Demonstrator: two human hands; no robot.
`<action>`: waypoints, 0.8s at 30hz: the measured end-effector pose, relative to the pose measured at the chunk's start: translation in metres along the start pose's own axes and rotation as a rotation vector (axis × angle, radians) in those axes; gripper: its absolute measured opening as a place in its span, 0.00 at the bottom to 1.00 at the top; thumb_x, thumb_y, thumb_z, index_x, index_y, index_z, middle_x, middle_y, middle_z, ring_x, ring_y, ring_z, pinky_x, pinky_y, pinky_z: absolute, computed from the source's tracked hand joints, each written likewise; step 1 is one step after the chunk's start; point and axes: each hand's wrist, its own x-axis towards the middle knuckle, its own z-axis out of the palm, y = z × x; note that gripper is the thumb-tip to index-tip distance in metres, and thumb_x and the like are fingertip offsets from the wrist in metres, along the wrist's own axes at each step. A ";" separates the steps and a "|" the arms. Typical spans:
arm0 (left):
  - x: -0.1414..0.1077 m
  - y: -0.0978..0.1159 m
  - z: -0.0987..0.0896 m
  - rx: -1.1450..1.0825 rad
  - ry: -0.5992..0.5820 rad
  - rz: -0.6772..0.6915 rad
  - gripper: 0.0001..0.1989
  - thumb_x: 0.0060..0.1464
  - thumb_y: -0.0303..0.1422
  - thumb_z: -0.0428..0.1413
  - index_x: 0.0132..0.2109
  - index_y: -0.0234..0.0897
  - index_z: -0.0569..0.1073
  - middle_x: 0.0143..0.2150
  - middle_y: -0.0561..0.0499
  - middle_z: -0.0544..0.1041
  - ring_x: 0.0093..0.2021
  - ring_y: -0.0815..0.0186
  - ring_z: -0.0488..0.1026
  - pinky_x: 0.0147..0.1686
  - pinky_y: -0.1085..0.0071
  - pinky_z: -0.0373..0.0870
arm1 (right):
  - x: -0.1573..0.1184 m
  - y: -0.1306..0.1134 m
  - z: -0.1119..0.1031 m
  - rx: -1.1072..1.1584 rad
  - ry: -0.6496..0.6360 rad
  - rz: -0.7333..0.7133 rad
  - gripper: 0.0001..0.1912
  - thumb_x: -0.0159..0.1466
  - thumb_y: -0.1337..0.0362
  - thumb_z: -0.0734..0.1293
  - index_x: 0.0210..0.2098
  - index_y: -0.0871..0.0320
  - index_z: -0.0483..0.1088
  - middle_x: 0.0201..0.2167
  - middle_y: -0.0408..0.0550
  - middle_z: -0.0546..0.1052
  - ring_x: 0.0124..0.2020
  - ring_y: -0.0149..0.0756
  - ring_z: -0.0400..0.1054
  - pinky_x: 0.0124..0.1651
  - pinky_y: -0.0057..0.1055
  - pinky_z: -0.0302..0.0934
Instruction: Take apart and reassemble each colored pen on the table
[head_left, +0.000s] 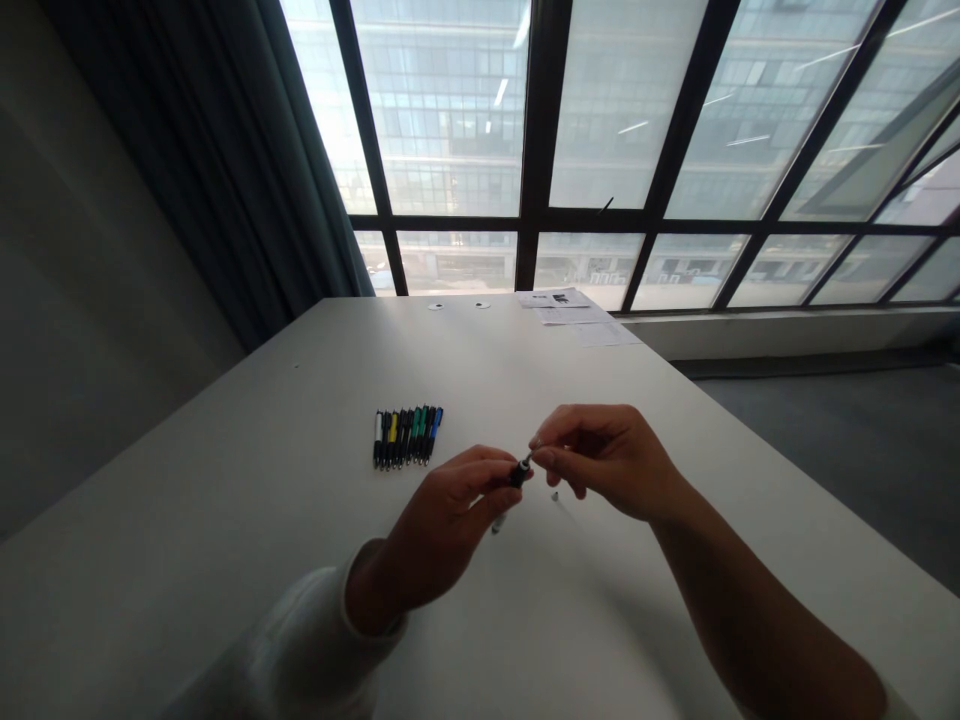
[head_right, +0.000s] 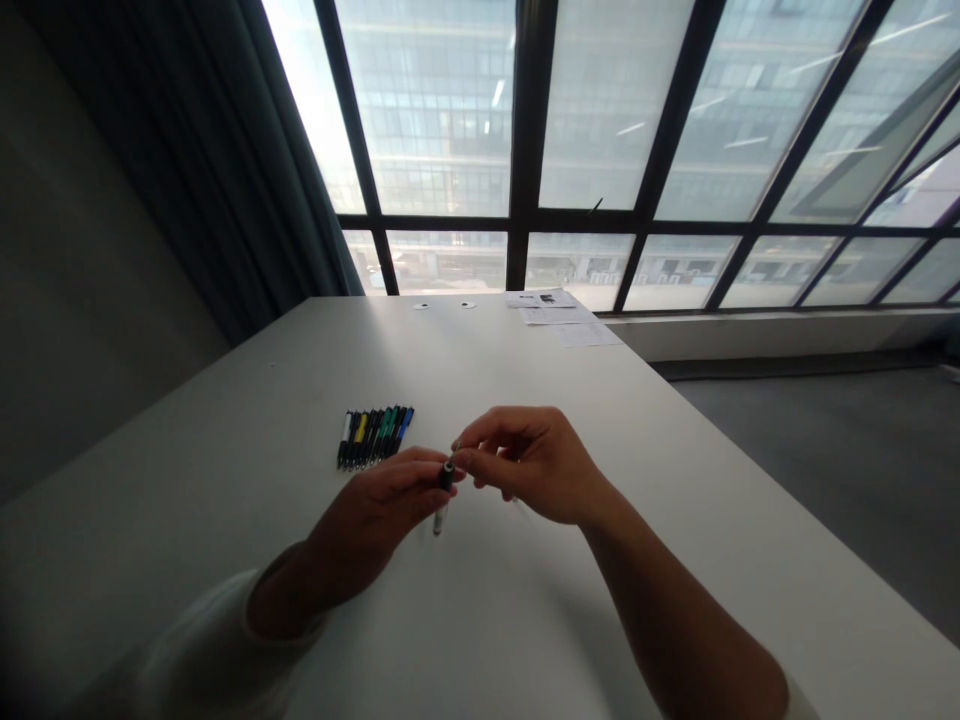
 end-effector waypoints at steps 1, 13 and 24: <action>0.000 0.000 0.000 0.003 -0.003 0.002 0.09 0.62 0.32 0.57 0.48 0.40 0.79 0.45 0.47 0.77 0.43 0.64 0.74 0.43 0.70 0.71 | 0.000 -0.001 0.001 -0.033 -0.004 0.003 0.08 0.60 0.61 0.74 0.35 0.60 0.77 0.25 0.45 0.77 0.21 0.29 0.69 0.18 0.22 0.61; 0.001 0.001 0.000 0.006 0.025 -0.004 0.10 0.61 0.31 0.57 0.48 0.40 0.79 0.46 0.48 0.77 0.44 0.65 0.75 0.44 0.70 0.71 | 0.005 0.011 -0.018 -0.249 -0.091 0.130 0.22 0.58 0.56 0.74 0.49 0.59 0.74 0.37 0.49 0.79 0.30 0.33 0.72 0.28 0.27 0.66; 0.002 0.001 0.001 -0.013 0.042 0.002 0.10 0.61 0.31 0.57 0.48 0.40 0.79 0.45 0.48 0.77 0.45 0.65 0.75 0.44 0.71 0.71 | 0.009 0.093 -0.012 -0.967 -0.444 0.546 0.13 0.49 0.68 0.76 0.36 0.60 0.80 0.33 0.52 0.81 0.32 0.41 0.74 0.33 0.30 0.62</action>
